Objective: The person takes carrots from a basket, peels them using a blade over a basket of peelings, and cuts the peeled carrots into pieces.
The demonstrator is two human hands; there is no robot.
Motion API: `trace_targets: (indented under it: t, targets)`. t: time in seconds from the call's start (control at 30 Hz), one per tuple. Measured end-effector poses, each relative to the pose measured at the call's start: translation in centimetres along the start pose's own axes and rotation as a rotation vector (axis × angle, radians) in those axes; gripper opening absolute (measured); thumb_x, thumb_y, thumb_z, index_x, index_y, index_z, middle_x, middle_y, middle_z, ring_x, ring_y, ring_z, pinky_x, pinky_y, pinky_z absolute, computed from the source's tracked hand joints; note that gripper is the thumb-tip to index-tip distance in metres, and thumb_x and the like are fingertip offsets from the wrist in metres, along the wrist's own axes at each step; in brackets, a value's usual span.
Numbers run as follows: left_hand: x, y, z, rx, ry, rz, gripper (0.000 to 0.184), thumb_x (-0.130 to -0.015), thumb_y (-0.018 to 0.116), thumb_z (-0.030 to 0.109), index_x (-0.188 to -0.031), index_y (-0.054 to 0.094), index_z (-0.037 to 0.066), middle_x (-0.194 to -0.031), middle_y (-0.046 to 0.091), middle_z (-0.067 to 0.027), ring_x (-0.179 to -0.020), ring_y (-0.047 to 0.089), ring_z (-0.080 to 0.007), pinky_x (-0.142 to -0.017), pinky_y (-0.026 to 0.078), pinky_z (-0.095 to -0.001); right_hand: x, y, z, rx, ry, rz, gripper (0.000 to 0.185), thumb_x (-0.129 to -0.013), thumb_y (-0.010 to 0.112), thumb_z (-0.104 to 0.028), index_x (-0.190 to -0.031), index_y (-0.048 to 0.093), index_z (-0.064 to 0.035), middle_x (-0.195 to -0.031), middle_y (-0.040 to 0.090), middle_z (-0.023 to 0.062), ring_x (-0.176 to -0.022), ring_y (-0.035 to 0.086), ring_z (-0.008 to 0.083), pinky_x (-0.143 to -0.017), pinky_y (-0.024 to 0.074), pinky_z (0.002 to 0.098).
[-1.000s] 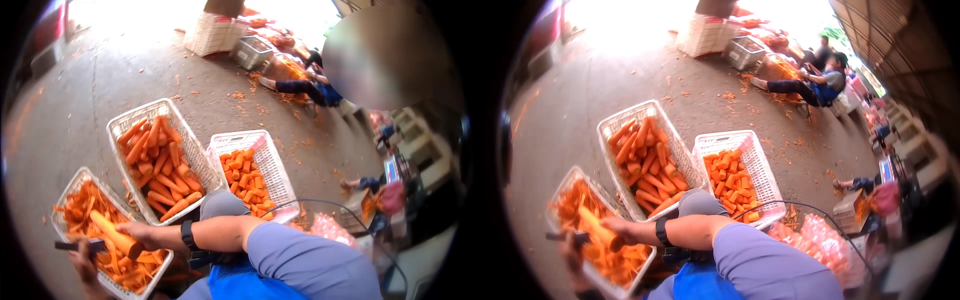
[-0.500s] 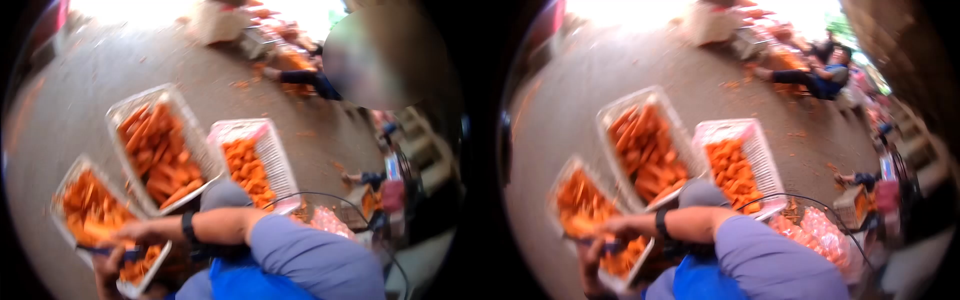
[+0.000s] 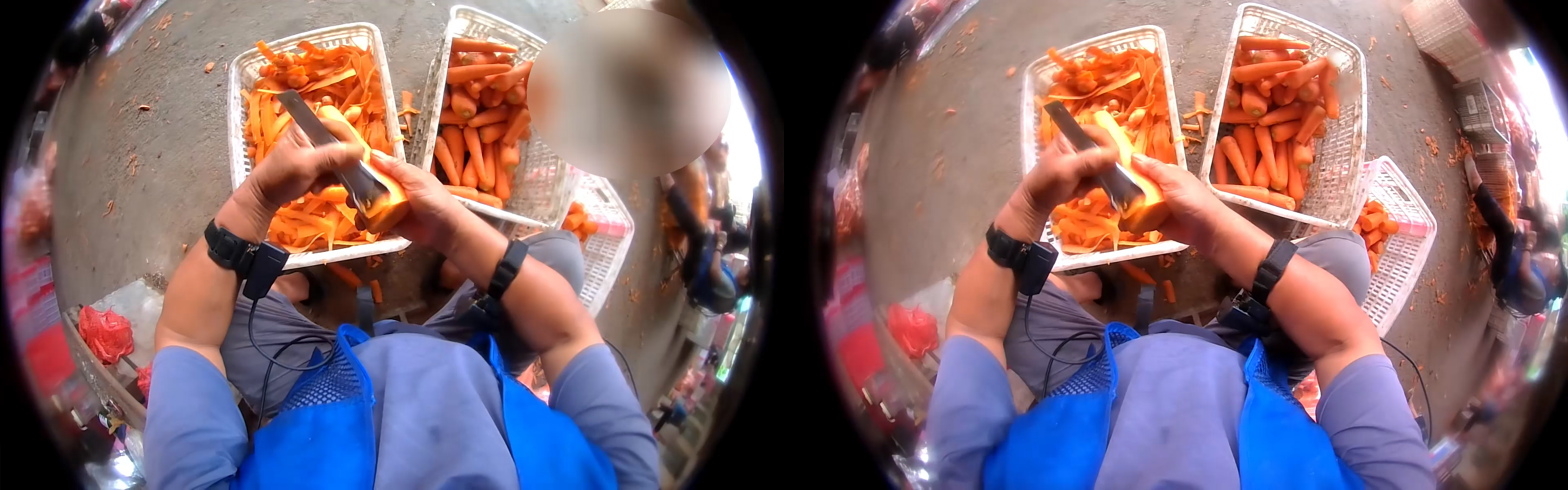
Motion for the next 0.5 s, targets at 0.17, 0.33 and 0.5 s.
trace_targets:
  t: [0.17,0.33,0.5]
  targets:
    - [-1.3,-9.1,0.1,-0.057,0.076,0.153,0.010,-0.093,0.068,0.017,-0.099,0.066,0.009,-0.073,0.065,-0.0015,-0.050,0.053,-0.0047,-0.044,0.040,-0.0165,1.4,1.4,2.0,-0.071,0.125,-0.145,0.046,-0.103,0.055,-0.035,-0.135,0.048,-0.0018,-0.110,0.064,0.0143,-0.096,0.068,0.0262,-0.077,0.0594,0.0428]
    - [-1.6,-12.0,-2.0,-0.065,0.028,0.205,0.011,-0.092,0.071,0.016,-0.096,0.067,0.007,-0.072,0.066,-0.0016,-0.047,0.052,-0.0029,-0.042,0.039,-0.0149,1.5,0.4,2.8,-0.013,0.159,-0.035,0.047,-0.103,0.053,-0.039,-0.132,0.051,-0.0016,-0.102,0.067,0.0197,-0.088,0.069,0.0295,-0.072,0.0587,0.0430]
    - [-0.9,-17.5,-3.0,-0.185,0.079,0.428,0.015,-0.092,0.072,0.019,-0.094,0.067,0.004,-0.071,0.067,-0.0019,-0.047,0.052,-0.0015,-0.039,0.039,-0.0144,2.2,1.7,2.3,0.093,0.135,-0.207,0.046,-0.102,0.054,-0.039,-0.127,0.054,0.0001,-0.103,0.067,0.0148,-0.087,0.069,0.0251,-0.070,0.0590,0.0404]
Point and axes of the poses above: each hand's wrist, its own x-axis away from the middle knuckle, its own y-axis out of the palm, z = x × y, the point moved 10 cm from there along -x, towards the middle knuckle
